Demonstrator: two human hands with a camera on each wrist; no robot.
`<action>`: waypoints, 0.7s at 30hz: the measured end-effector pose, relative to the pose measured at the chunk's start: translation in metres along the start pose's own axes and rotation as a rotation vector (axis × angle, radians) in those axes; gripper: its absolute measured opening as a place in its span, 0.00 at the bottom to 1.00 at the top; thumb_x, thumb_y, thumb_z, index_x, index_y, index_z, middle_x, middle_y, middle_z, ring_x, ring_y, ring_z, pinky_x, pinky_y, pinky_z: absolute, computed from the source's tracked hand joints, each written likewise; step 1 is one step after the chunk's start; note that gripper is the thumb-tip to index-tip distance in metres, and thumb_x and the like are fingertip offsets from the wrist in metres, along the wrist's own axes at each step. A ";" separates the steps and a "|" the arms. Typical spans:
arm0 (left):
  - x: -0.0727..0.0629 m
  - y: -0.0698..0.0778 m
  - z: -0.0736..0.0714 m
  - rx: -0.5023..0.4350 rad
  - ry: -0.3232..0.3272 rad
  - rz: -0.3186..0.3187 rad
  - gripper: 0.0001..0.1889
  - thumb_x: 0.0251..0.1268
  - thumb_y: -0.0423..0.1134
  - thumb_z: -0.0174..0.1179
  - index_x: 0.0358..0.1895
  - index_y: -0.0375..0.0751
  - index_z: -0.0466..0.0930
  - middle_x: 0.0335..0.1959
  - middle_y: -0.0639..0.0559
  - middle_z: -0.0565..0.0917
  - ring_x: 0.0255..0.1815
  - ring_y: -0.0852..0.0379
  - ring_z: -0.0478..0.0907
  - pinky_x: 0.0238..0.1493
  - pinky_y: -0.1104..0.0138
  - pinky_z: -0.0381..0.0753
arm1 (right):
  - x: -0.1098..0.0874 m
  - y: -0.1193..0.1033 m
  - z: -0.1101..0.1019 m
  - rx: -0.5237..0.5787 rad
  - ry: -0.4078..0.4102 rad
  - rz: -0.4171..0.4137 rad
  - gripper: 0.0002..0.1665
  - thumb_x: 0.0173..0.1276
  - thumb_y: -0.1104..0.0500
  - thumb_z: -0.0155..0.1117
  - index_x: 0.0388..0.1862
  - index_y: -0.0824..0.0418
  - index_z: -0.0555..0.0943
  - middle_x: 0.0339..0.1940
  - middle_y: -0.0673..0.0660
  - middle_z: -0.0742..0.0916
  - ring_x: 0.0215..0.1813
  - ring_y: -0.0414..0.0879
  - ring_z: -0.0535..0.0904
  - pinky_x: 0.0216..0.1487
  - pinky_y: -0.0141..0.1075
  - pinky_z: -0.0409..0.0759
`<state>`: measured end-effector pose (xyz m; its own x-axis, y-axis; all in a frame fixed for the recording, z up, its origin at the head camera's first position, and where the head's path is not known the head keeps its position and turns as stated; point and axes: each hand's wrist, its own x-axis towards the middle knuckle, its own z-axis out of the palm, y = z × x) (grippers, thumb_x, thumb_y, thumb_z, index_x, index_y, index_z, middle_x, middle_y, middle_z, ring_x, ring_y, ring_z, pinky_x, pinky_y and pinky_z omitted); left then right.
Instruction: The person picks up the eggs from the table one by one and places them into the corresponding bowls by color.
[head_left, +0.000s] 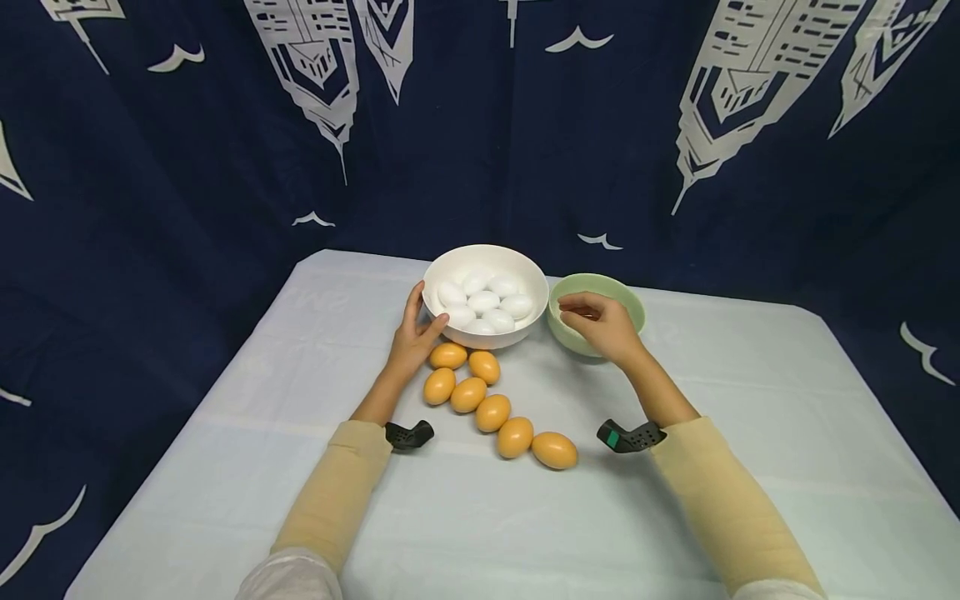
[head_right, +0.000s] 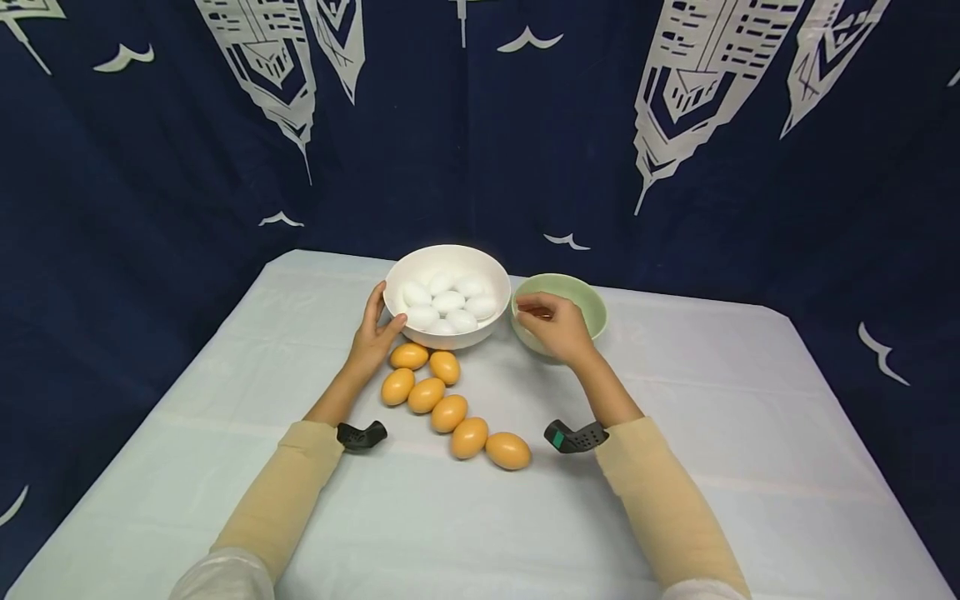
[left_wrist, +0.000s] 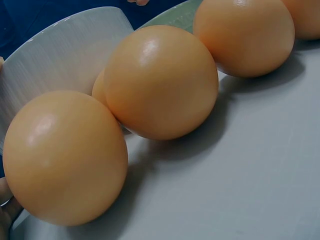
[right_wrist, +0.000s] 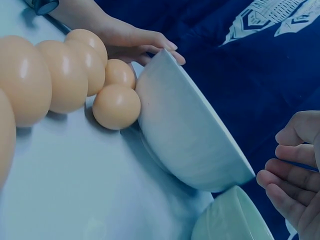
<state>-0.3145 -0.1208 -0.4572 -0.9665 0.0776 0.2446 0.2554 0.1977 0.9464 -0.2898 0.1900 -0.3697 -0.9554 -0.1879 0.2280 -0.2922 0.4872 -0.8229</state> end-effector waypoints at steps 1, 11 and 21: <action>0.001 -0.005 0.001 0.003 0.007 0.008 0.39 0.73 0.48 0.56 0.79 0.57 0.43 0.79 0.48 0.45 0.77 0.51 0.48 0.67 0.56 0.67 | -0.001 0.001 -0.002 0.004 0.002 0.003 0.17 0.69 0.64 0.62 0.54 0.73 0.80 0.50 0.68 0.84 0.52 0.56 0.80 0.52 0.31 0.77; 0.002 0.000 -0.002 -0.031 -0.031 -0.016 0.40 0.73 0.45 0.56 0.79 0.50 0.41 0.79 0.45 0.43 0.78 0.49 0.44 0.69 0.55 0.65 | -0.017 0.011 -0.021 -0.015 0.045 0.052 0.20 0.71 0.58 0.62 0.56 0.69 0.80 0.52 0.65 0.84 0.47 0.39 0.79 0.48 0.24 0.76; 0.002 -0.004 0.000 -0.001 0.000 0.007 0.39 0.73 0.47 0.55 0.79 0.56 0.42 0.79 0.47 0.45 0.77 0.51 0.47 0.68 0.56 0.67 | -0.033 0.022 -0.039 -0.018 0.099 0.072 0.22 0.72 0.57 0.60 0.59 0.70 0.78 0.53 0.67 0.83 0.43 0.29 0.77 0.44 0.20 0.75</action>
<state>-0.3175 -0.1216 -0.4607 -0.9646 0.0786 0.2517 0.2625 0.1966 0.9447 -0.2666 0.2402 -0.3745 -0.9734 -0.0669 0.2193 -0.2221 0.5120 -0.8297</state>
